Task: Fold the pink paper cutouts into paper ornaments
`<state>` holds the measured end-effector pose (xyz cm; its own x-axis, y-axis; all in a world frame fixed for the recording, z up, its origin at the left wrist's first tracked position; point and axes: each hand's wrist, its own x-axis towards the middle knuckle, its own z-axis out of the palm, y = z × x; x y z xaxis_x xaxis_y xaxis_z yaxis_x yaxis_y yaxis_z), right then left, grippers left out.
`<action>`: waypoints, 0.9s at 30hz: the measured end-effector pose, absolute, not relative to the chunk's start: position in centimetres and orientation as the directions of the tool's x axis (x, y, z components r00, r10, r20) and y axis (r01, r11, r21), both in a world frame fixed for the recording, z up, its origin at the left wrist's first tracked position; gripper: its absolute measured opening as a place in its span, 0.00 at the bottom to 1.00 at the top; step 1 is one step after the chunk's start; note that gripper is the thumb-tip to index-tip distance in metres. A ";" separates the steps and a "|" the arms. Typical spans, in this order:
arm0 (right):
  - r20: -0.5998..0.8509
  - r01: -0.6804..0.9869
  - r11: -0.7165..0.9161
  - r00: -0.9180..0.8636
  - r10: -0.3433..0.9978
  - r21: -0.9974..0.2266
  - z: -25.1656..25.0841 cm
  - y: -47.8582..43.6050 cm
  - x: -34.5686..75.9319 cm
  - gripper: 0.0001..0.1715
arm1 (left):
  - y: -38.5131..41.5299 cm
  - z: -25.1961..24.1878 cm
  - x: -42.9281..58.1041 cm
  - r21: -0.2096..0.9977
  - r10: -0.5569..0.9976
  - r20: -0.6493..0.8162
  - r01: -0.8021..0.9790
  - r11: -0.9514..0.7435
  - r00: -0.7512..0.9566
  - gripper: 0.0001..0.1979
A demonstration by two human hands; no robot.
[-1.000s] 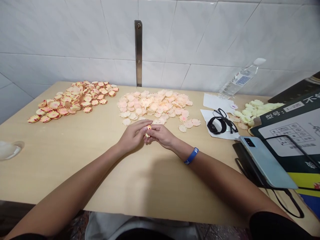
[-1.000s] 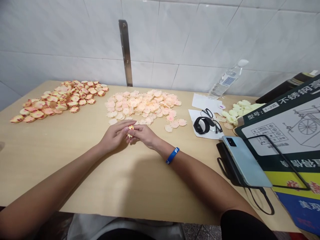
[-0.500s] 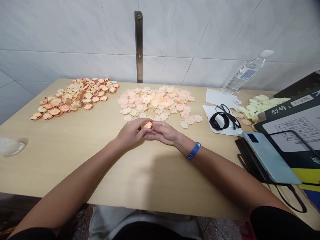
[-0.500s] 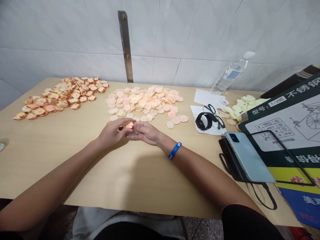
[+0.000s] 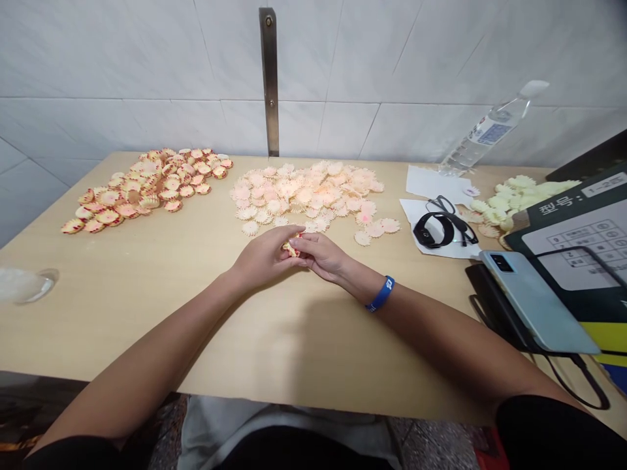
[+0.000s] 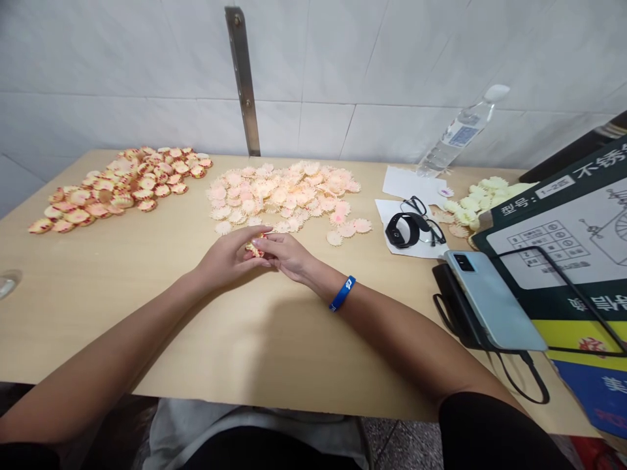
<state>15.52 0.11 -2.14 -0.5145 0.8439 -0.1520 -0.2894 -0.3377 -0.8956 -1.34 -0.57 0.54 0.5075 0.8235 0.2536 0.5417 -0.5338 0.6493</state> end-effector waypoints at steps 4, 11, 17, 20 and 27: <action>-0.087 -0.237 -0.231 -0.497 0.864 -0.944 -2.8 0.2 15.3 0.26 | -0.9 1.0 -1.0 0.603 0.811 0.242 0.572 -0.556 0.533 0.28; -0.092 -0.331 -0.369 -0.625 0.775 -0.869 -2.7 0.1 16.2 0.25 | -0.9 0.7 -1.4 0.652 0.848 0.301 0.555 -0.517 0.436 0.16; -0.107 -0.348 -0.415 -0.645 0.756 -0.841 -2.6 -0.3 15.7 0.30 | -1.1 0.0 -1.1 0.695 0.821 0.484 0.436 -0.572 0.305 0.14; -0.085 -0.407 -0.370 -0.569 0.818 -0.835 -2.6 -0.2 15.5 0.29 | -0.9 -0.3 -0.8 0.649 0.757 0.512 0.393 -0.651 0.406 0.16; -0.115 -0.346 -0.325 -0.509 0.853 -0.880 -2.6 0.5 15.9 0.29 | -0.4 -0.5 -1.4 0.852 0.789 0.249 0.260 -0.455 0.562 0.27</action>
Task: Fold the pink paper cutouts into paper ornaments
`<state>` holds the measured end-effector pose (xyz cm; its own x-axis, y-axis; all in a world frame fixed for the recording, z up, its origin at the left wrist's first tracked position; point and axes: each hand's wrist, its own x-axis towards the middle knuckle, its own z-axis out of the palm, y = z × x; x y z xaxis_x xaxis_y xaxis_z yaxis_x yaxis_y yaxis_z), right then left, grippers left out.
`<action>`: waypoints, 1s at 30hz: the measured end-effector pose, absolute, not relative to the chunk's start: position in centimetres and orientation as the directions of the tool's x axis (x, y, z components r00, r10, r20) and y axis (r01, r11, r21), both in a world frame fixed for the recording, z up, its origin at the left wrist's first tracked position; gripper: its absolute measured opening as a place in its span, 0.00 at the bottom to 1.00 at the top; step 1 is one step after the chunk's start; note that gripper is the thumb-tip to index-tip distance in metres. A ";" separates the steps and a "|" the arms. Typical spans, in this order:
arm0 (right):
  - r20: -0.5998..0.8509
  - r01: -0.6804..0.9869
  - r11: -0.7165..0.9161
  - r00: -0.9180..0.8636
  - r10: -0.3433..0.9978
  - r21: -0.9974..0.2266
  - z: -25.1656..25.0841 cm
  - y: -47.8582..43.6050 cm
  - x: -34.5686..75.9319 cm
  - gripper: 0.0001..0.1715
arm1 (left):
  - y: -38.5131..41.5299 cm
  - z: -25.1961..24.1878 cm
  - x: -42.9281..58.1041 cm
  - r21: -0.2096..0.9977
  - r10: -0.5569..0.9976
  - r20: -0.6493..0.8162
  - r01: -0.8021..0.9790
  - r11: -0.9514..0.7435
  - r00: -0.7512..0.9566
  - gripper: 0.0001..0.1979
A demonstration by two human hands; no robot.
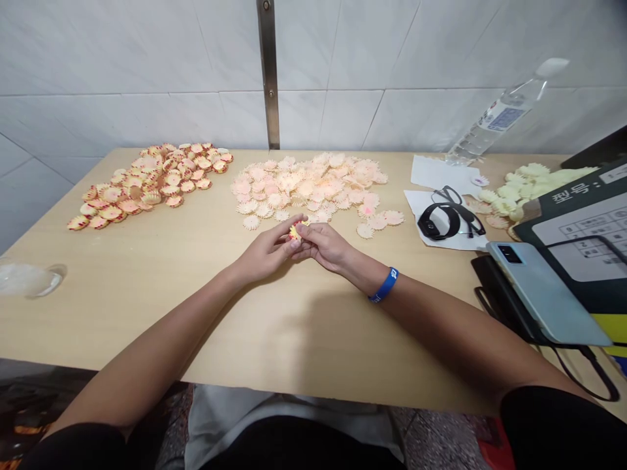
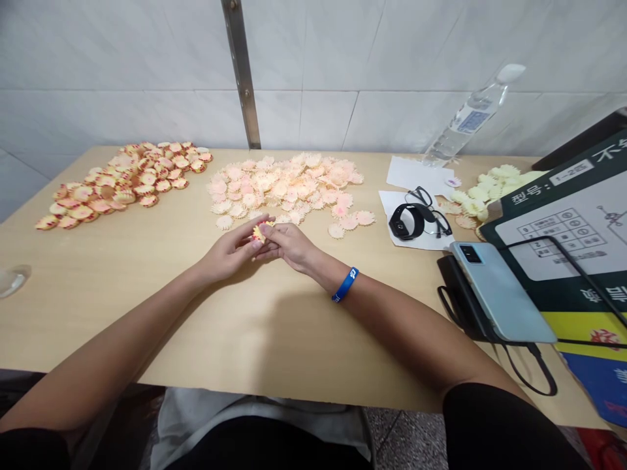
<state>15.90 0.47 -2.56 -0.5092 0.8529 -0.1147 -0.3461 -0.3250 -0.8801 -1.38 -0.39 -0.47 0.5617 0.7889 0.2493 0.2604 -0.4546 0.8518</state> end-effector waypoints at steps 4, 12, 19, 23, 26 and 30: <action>-0.112 -0.322 -0.335 -0.551 0.827 -0.886 -2.9 0.5 16.0 0.28 | -0.4 0.6 -2.0 0.876 0.799 0.174 0.280 -0.392 0.575 0.31; -0.113 -0.346 -0.414 -0.638 0.762 -0.842 -2.6 -0.1 15.9 0.30 | -0.5 0.4 -1.9 0.630 0.814 0.395 0.519 -0.577 0.426 0.16; -0.086 -0.351 -0.303 -0.518 0.851 -0.886 -2.7 0.4 16.0 0.26 | -0.8 -0.5 -1.1 0.657 0.751 0.364 0.419 -0.626 0.551 0.27; -0.111 -0.252 -0.293 -0.554 0.825 -0.922 -2.9 0.9 16.3 0.31 | -0.9 0.4 -1.5 0.842 0.818 0.191 0.338 -0.421 0.542 0.29; -0.103 -0.201 -0.272 -0.595 0.797 -0.941 -3.0 1.0 16.4 0.30 | -0.9 1.1 -1.8 0.838 0.817 0.171 0.354 -0.415 0.551 0.29; -0.100 -0.192 -0.297 -0.664 0.741 -0.935 -3.1 1.1 16.6 0.27 | -1.1 1.6 -1.6 0.723 0.785 0.196 0.455 -0.520 0.588 0.24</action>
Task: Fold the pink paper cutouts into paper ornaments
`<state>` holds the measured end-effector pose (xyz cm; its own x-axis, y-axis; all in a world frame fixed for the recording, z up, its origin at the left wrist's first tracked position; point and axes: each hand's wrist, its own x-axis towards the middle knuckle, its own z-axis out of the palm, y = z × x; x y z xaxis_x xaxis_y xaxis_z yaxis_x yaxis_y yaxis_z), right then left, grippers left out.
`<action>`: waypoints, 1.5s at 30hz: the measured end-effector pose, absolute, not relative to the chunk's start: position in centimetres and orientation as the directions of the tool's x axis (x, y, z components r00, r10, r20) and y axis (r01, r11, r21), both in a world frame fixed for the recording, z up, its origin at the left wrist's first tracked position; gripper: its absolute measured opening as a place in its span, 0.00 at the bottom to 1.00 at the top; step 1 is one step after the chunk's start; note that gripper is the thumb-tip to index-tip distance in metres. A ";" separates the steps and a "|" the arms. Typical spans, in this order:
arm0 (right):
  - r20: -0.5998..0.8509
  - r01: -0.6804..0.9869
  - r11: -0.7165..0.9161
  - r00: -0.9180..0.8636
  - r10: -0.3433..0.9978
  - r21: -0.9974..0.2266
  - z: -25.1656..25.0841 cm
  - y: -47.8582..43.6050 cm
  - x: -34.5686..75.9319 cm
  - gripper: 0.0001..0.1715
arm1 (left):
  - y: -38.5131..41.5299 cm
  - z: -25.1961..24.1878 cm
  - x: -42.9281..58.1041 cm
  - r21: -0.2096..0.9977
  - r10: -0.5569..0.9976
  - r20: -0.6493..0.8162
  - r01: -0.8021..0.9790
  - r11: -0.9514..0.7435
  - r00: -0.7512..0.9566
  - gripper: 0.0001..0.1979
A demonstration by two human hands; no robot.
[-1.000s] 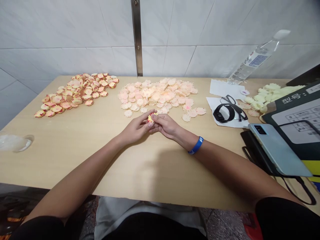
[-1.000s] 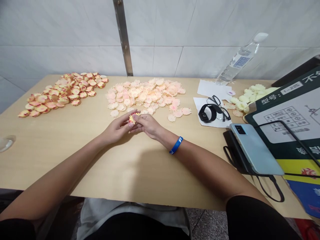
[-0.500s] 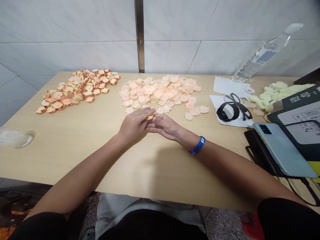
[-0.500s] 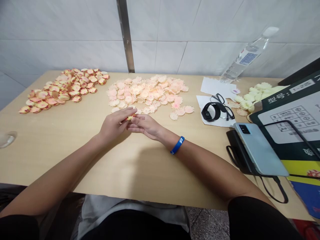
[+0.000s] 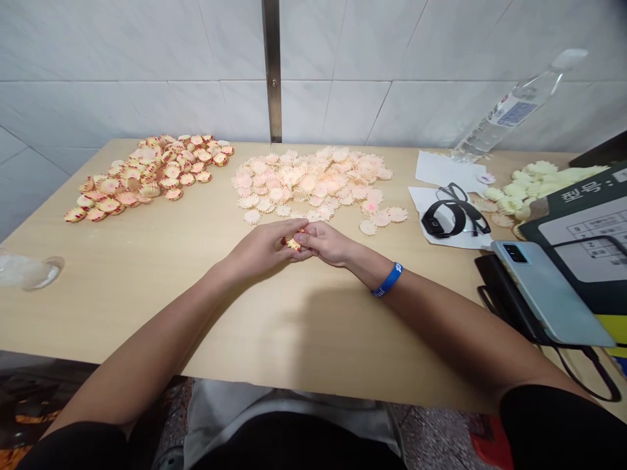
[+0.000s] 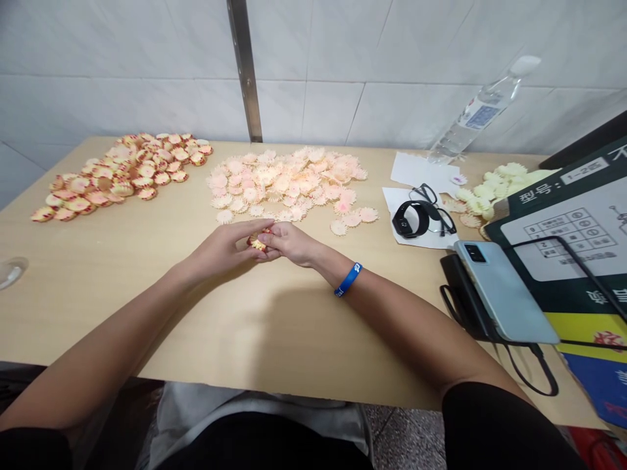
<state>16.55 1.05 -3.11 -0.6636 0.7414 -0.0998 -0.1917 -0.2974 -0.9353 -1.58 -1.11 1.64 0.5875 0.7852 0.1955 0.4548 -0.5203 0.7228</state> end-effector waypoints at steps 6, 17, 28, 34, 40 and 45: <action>-0.103 -0.343 -0.412 -0.651 0.752 -0.844 -2.5 0.6 16.8 0.26 | -1.4 1.1 -1.0 0.766 0.855 0.360 0.405 -0.499 0.373 0.13; -0.075 -0.369 -0.302 -0.517 0.852 -0.879 -3.3 0.8 16.1 0.23 | -1.0 0.0 -1.0 0.746 0.820 0.365 0.388 -0.541 0.442 0.32; -0.139 -0.295 -0.370 -0.588 0.797 -0.881 -2.5 0.4 16.4 0.26 | -0.7 0.5 -2.1 0.866 0.837 0.243 0.280 -0.416 0.490 0.26; -0.184 -0.220 -0.388 -0.612 0.770 -0.895 -2.4 0.6 16.4 0.27 | -0.8 0.5 -1.9 0.792 0.887 0.347 0.412 -0.451 0.305 0.12; -0.146 -0.191 -0.315 -0.594 0.791 -0.930 -2.0 0.2 16.1 0.27 | -1.2 1.0 -1.4 0.742 0.872 0.308 0.478 -0.471 0.380 0.20; -0.109 -0.119 -0.216 -0.579 0.808 -0.969 -2.4 -0.2 15.8 0.30 | -1.2 0.8 -1.5 0.749 0.811 0.205 0.446 -0.490 0.548 0.27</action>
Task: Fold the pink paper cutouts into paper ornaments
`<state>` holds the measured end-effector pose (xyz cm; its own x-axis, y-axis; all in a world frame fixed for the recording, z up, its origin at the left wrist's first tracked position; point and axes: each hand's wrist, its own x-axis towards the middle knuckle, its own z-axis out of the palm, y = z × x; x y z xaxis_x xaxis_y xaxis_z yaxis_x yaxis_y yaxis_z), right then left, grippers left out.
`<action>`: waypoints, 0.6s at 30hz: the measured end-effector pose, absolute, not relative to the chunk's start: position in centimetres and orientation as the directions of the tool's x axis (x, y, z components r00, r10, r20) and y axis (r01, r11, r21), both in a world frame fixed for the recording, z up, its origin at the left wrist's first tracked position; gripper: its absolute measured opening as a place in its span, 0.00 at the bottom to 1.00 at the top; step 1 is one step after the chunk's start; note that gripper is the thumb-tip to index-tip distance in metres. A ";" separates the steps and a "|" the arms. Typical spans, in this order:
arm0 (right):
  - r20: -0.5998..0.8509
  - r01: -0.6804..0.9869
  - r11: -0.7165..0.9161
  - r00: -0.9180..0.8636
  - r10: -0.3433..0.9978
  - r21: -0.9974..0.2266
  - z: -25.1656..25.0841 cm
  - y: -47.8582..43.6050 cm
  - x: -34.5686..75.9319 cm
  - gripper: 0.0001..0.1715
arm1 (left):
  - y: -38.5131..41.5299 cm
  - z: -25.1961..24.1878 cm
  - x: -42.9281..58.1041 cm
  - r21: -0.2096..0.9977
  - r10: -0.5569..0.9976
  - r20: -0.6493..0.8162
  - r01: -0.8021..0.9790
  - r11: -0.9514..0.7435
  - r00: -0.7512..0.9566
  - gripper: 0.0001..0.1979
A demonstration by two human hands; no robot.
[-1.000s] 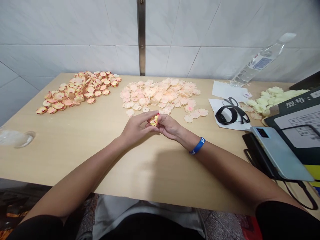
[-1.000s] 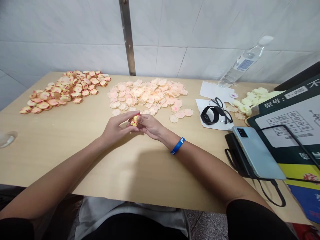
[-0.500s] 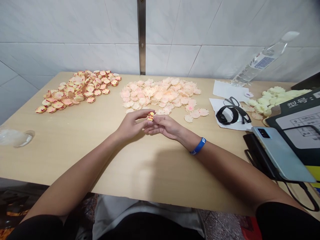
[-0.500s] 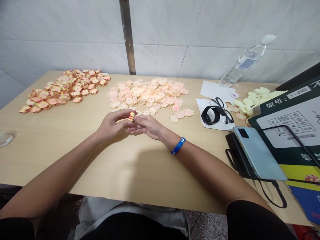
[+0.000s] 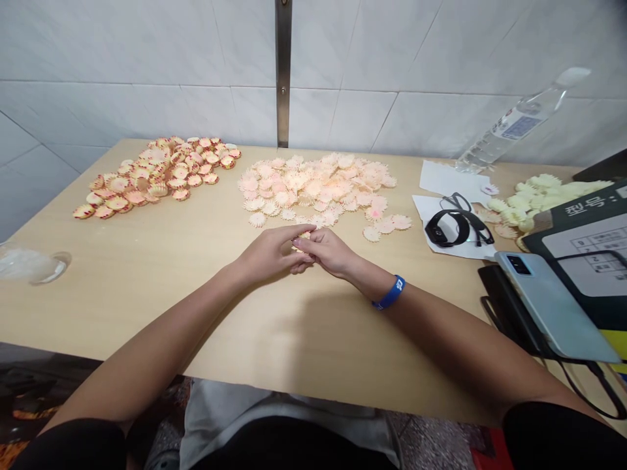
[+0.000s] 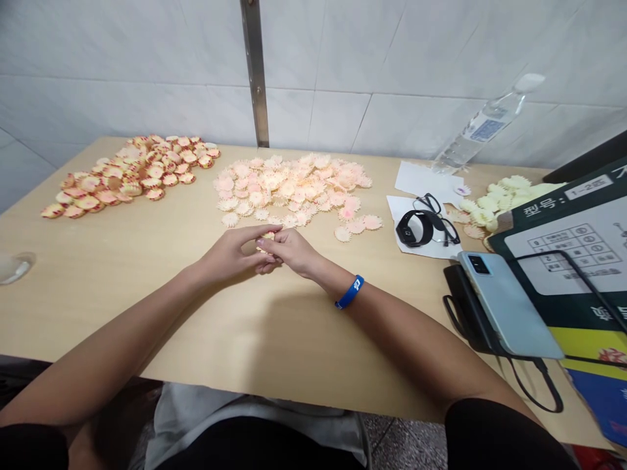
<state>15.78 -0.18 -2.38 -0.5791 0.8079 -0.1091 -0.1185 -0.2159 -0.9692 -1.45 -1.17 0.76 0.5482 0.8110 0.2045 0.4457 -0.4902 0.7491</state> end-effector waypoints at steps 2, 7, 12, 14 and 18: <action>-0.093 -0.125 -0.211 -0.611 0.786 -0.969 -2.6 -0.2 15.8 0.30 | -1.1 0.6 -1.5 0.767 0.787 0.166 0.424 -0.482 0.594 0.29; -0.074 -0.242 -0.314 -0.674 0.735 -0.918 -2.7 0.0 16.2 0.25 | -0.9 0.4 -1.6 0.733 0.783 0.228 0.427 -0.530 0.579 0.28; -0.100 -0.329 -0.399 -0.652 0.752 -0.856 -2.6 0.3 16.4 0.27 | -0.8 0.3 -2.0 0.692 0.868 0.313 0.533 -0.486 0.385 0.19; -0.107 -0.323 -0.381 -0.625 0.773 -0.867 -2.7 0.5 16.4 0.28 | -0.7 0.3 -2.2 0.679 0.878 0.330 0.559 -0.476 0.347 0.17; -0.119 -0.299 -0.344 -0.576 0.809 -0.890 -3.0 0.5 16.1 0.29 | -0.8 0.5 -1.9 0.618 0.848 0.309 0.587 -0.523 0.430 0.23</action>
<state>16.11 0.50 -2.95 -0.5764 0.8085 -0.1187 -0.2990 -0.3439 -0.8901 -1.95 -0.79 0.52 0.4300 0.8484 0.3088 0.5875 -0.5226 0.6179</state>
